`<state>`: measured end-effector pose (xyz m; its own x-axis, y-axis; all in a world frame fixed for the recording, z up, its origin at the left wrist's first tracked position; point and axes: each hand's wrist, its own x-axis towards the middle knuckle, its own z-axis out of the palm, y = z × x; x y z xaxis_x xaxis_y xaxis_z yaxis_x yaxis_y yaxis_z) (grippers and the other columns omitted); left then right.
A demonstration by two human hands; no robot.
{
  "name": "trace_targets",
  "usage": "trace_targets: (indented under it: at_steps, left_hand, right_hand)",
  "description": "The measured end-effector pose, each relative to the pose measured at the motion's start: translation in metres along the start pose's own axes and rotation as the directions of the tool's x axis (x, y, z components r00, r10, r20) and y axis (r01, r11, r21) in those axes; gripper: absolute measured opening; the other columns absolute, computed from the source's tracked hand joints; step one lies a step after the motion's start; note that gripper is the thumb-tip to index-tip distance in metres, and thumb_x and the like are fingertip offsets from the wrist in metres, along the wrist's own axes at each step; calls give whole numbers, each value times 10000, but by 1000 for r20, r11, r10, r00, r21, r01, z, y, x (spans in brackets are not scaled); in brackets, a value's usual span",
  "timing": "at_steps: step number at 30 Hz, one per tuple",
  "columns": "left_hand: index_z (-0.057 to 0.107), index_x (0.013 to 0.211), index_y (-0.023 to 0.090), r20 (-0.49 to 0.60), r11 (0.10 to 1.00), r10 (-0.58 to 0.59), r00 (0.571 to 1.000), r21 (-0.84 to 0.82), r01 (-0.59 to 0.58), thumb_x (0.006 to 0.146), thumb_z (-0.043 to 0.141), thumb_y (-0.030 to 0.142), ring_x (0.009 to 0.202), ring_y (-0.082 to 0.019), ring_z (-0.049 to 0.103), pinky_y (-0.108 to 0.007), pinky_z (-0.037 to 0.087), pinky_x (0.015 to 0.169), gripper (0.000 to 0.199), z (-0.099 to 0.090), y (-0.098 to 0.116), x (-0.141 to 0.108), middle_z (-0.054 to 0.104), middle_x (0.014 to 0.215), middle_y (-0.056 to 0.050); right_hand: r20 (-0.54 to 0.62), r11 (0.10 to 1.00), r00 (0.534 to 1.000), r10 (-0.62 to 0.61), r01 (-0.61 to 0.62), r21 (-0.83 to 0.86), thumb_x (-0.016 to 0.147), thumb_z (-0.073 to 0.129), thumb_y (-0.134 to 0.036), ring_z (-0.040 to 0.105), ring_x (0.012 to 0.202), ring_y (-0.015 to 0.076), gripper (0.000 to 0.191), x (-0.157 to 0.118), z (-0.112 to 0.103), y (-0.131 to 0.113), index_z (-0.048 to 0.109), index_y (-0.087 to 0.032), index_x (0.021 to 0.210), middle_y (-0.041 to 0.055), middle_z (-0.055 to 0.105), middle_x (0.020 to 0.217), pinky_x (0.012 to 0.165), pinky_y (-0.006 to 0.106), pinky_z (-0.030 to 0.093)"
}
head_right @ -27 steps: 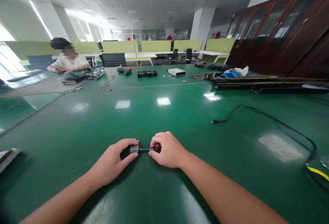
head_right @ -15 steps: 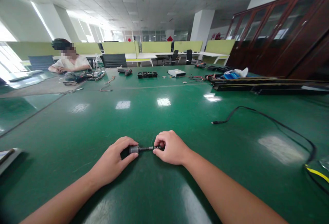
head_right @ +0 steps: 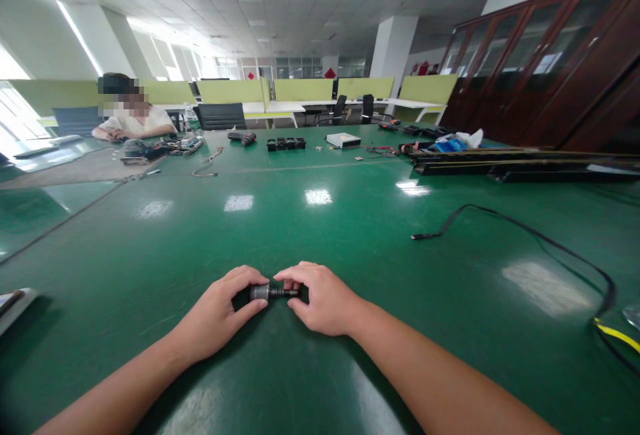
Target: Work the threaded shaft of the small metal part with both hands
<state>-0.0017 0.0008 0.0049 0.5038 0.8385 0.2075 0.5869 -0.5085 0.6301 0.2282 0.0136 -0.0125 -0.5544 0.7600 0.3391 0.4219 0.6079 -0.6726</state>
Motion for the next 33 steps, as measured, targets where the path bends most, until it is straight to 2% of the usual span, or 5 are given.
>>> trace_targets:
  at_steps: [4,11,17,25,33]
  left_hand:
    - [628,1013,224,13,1000,18,1000,-10,-18,842,639,165,952,-204,597,-340,469,862,182,-1,1,0,648,997,-28]
    - [621,1033,228,19,1000,18,1000,-2,-18,798,680,161,953,-207,602,-337,472,864,251,-1,2,-2,653,1005,-27]
    - [647,991,217,12,1000,9,1000,-14,-8,873,618,246,885,-190,620,-317,483,814,125,-2,4,0,674,946,-25]
    - [681,997,219,9,999,35,999,-43,-34,847,656,238,893,-190,628,-311,488,821,154,-2,2,2,685,948,-28]
    - [700,970,221,8,998,26,1000,-51,-26,814,691,207,884,-188,630,-306,489,812,157,-2,3,2,686,935,-25]
  right_hand:
    - [4,1000,1000,25,-25,5,743,645,-52,603,796,163,411,0,2,-2,638,-200,1126,21,678,872,781,315,471]
    - [23,997,999,35,-34,-71,749,710,-106,583,780,159,170,3,4,-3,687,-189,896,10,660,807,754,301,433]
    - [32,997,999,20,-18,-81,767,700,-110,578,778,158,153,3,3,-4,693,-186,900,11,658,796,754,298,427]
    - [38,995,999,-15,19,-101,823,667,-188,587,781,176,94,2,2,-7,704,-192,910,30,669,794,762,319,435]
    - [66,989,997,-35,44,-138,837,675,-222,611,889,201,184,1,6,-5,713,-210,1016,47,712,914,840,354,425]
